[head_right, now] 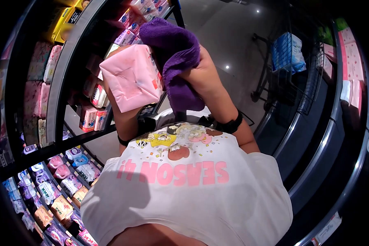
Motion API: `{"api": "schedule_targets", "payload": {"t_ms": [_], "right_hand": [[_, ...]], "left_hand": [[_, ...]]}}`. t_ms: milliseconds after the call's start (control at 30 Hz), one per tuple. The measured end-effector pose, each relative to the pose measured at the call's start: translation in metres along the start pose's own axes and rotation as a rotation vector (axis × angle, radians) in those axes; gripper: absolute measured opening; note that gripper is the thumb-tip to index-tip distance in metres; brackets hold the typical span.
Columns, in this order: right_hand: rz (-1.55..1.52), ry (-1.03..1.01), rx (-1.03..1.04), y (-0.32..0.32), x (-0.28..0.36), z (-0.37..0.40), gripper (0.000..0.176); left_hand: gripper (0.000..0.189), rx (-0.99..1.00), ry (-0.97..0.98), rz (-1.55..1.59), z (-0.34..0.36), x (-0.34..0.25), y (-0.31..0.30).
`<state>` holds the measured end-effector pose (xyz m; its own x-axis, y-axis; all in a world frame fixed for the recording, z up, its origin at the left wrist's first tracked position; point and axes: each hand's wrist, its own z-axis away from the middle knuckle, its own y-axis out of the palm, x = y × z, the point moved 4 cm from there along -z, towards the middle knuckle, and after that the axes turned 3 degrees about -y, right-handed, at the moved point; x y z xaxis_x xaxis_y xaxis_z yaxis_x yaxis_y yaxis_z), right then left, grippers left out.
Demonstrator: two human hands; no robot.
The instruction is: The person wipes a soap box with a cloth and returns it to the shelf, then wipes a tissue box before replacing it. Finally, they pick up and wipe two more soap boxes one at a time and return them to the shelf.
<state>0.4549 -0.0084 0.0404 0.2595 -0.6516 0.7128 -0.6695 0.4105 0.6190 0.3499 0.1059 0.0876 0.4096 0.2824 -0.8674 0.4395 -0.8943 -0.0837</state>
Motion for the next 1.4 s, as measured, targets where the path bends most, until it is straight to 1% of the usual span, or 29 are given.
{"api": "schedule_targets", "payload": {"t_ms": [33, 100, 133, 167, 233, 267, 300, 367, 433, 467, 500, 567, 600, 633, 700, 733, 767, 800, 833, 867, 900, 1000, 1167, 1300, 1400], "right_hand": [[0.082, 0.014, 0.002, 0.004, 0.001, 0.000, 0.060], [0.153, -0.008, 0.073, 0.005, -0.003, -0.004, 0.061], [0.151, 0.029, 0.070, 0.005, -0.007, -0.003, 0.064], [0.150, 0.030, 0.073, 0.005, -0.007, -0.004, 0.064], [0.074, 0.199, 0.044, 0.006, -0.010, -0.003, 0.068], [-0.014, 0.388, -0.001, 0.005, -0.011, 0.001, 0.071], [-0.083, 0.404, 0.004, 0.005, -0.014, 0.003, 0.073], [0.029, 0.368, 0.098, 0.002, -0.016, -0.001, 0.077], [0.099, 0.324, 0.120, 0.003, -0.013, -0.004, 0.081], [0.097, 0.281, 0.137, 0.005, -0.011, -0.006, 0.082], [0.096, 0.279, 0.132, 0.006, -0.011, -0.007, 0.082], [0.079, 0.132, 0.119, 0.006, -0.004, -0.009, 0.079], [0.093, 0.138, 0.113, 0.005, 0.000, -0.008, 0.076], [0.089, 0.128, 0.072, 0.008, 0.005, -0.006, 0.070], [0.076, 0.111, 0.027, 0.019, 0.015, -0.005, 0.064], [0.118, 0.037, 0.048, 0.019, 0.017, -0.004, 0.052], [0.117, 0.039, 0.048, 0.019, 0.017, -0.002, 0.052], [0.134, 0.038, 0.023, 0.018, 0.019, 0.001, 0.047], [0.151, 0.037, -0.002, 0.017, 0.019, 0.003, 0.043], [0.132, -0.039, 0.027, 0.018, 0.022, 0.004, 0.037], [0.209, -0.056, -0.008, 0.015, 0.023, 0.005, 0.039], [0.211, -0.101, 0.024, 0.018, 0.025, 0.005, 0.040], [0.141, -0.030, 0.065, 0.014, 0.018, 0.006, 0.047], [0.108, -0.036, 0.080, 0.018, 0.018, 0.006, 0.051], [0.130, -0.016, 0.071, 0.015, 0.018, 0.007, 0.052]], "left_hand": [[0.084, -0.003, 0.001, -0.005, 0.001, 0.001, -0.001], [0.083, 0.017, -0.099, -0.017, 0.002, 0.006, 0.000], [0.079, 0.065, 0.021, -0.061, -0.003, -0.004, 0.004], [0.079, 0.062, 0.021, -0.063, -0.005, -0.001, 0.006], [0.077, 0.105, 0.272, 0.044, -0.009, -0.002, 0.012], [0.076, 0.104, 0.438, -0.179, -0.013, -0.002, 0.013], [0.075, 0.172, 0.473, -0.341, -0.015, 0.000, 0.009], [0.079, 0.160, 0.338, -0.364, -0.013, 0.004, 0.007], [0.086, 0.090, 0.321, -0.385, -0.012, 0.004, 0.006], [0.091, 0.100, 0.337, -0.469, -0.011, 0.000, 0.007], [0.091, 0.105, 0.337, -0.466, -0.011, 0.003, 0.010], [0.088, -0.153, 0.594, -0.178, -0.007, -0.002, 0.006], [0.083, -0.128, 0.542, -0.282, -0.005, -0.012, 0.004], [0.082, -0.140, 0.588, -0.515, -0.003, -0.017, 0.006], [0.085, -0.080, 0.472, -0.711, 0.001, -0.024, 0.010], [0.085, -0.081, 0.470, -0.712, 0.002, -0.022, 0.010], [0.086, -0.094, 0.405, -0.625, 0.002, -0.016, 0.009], [0.087, -0.107, 0.340, -0.537, 0.001, -0.013, 0.007], [0.084, -0.115, 0.326, -0.579, 0.001, -0.015, 0.006], [0.088, -0.074, 0.315, -0.580, 0.000, -0.020, 0.004], [0.091, -0.034, 0.304, -0.580, -0.001, -0.023, 0.003], [0.090, -0.044, 0.261, -0.508, 0.001, -0.018, 0.001], [0.092, -0.075, 0.194, -0.381, 0.003, -0.011, 0.001], [0.091, -0.067, 0.189, -0.307, 0.004, -0.010, 0.000], [0.090, -0.049, 0.207, -0.319, 0.004, -0.011, 0.001]]}}
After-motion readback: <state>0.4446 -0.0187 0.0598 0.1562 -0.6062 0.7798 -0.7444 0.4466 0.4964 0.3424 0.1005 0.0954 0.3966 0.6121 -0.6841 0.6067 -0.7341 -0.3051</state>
